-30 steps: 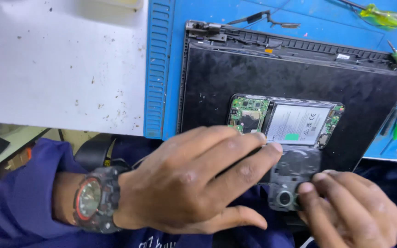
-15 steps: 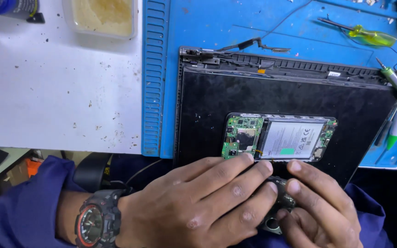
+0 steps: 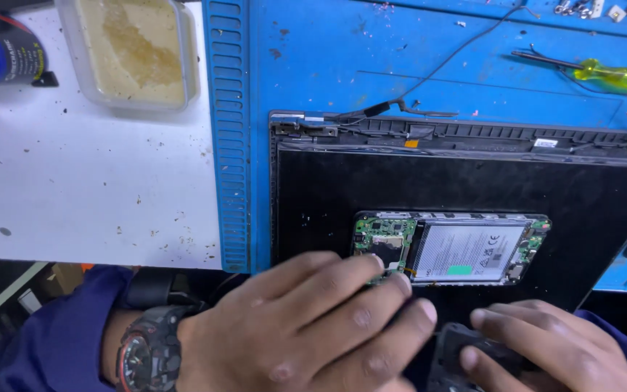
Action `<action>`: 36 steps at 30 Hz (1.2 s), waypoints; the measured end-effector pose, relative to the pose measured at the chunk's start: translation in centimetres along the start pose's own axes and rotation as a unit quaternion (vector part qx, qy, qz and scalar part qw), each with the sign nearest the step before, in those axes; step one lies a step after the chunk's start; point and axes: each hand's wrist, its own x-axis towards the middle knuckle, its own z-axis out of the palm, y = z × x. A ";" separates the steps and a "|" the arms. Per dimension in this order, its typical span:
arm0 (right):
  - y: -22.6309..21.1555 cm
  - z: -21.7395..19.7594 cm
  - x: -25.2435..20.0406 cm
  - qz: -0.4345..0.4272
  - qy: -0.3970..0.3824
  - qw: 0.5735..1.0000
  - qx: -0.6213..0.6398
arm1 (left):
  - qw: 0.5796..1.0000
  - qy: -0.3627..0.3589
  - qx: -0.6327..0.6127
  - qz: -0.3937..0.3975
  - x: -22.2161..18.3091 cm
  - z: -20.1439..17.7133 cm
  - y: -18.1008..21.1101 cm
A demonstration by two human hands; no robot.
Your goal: Repairing a mobile phone by assembling internal components like the motherboard and protective covers
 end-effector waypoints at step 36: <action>10.5 1.0 -5.7 -0.177 -0.016 0.984 -0.031 | 0.973 -0.006 0.230 0.006 2.6 2.0 0.2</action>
